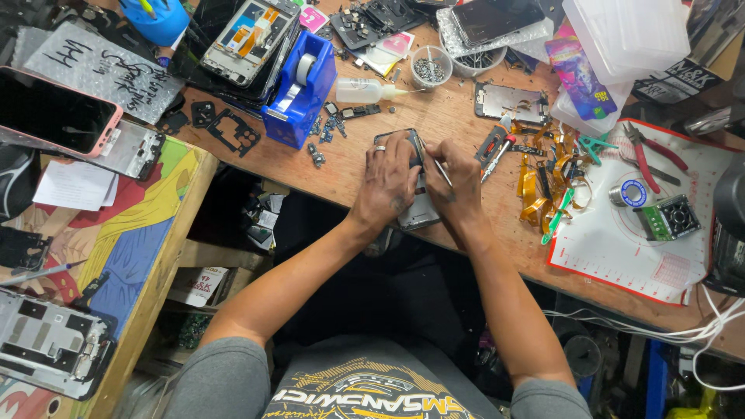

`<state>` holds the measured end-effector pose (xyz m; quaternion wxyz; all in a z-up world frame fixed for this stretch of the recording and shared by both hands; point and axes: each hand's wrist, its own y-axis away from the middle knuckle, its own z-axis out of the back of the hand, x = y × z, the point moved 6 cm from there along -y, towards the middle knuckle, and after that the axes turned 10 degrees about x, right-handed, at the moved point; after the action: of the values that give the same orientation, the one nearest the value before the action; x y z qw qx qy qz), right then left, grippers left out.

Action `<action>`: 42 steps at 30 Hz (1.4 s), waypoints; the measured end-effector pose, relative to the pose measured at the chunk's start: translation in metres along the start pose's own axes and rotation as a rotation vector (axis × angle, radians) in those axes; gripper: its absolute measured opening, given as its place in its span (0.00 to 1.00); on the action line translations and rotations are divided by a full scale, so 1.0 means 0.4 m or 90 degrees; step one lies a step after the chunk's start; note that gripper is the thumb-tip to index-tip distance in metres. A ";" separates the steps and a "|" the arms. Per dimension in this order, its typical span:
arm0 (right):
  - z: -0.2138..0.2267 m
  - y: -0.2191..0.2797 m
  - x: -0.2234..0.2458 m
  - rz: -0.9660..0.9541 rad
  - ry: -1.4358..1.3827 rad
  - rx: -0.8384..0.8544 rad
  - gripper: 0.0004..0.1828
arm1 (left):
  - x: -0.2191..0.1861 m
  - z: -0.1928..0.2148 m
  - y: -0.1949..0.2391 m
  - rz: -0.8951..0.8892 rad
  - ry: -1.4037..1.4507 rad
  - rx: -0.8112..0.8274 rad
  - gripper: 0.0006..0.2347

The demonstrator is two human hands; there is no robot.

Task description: The person uses a metal prying tool to carefully separate the screen assembly from the smartphone's frame. They work along the edges of the device, prying and lifting the screen to detach it from the body.

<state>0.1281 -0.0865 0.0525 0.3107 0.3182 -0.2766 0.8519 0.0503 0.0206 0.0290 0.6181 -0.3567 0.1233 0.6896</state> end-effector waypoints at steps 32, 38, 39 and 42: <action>-0.013 0.036 0.069 0.162 0.086 -0.011 0.06 | 0.017 -0.019 0.000 0.013 -0.014 -0.012 0.11; -0.032 0.004 0.038 0.092 0.115 0.018 0.04 | 0.014 -0.018 0.000 0.006 -0.031 -0.012 0.13; -0.031 0.008 0.036 0.119 0.103 0.003 0.02 | 0.015 -0.019 -0.002 0.009 -0.032 -0.005 0.13; -0.024 0.014 0.002 0.127 0.044 -0.038 0.01 | 0.016 -0.018 -0.004 0.010 -0.022 0.009 0.13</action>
<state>0.1199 -0.0835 0.0454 0.2429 0.2502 -0.3216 0.8803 0.0545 0.0214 0.0204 0.6171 -0.3393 0.1202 0.6997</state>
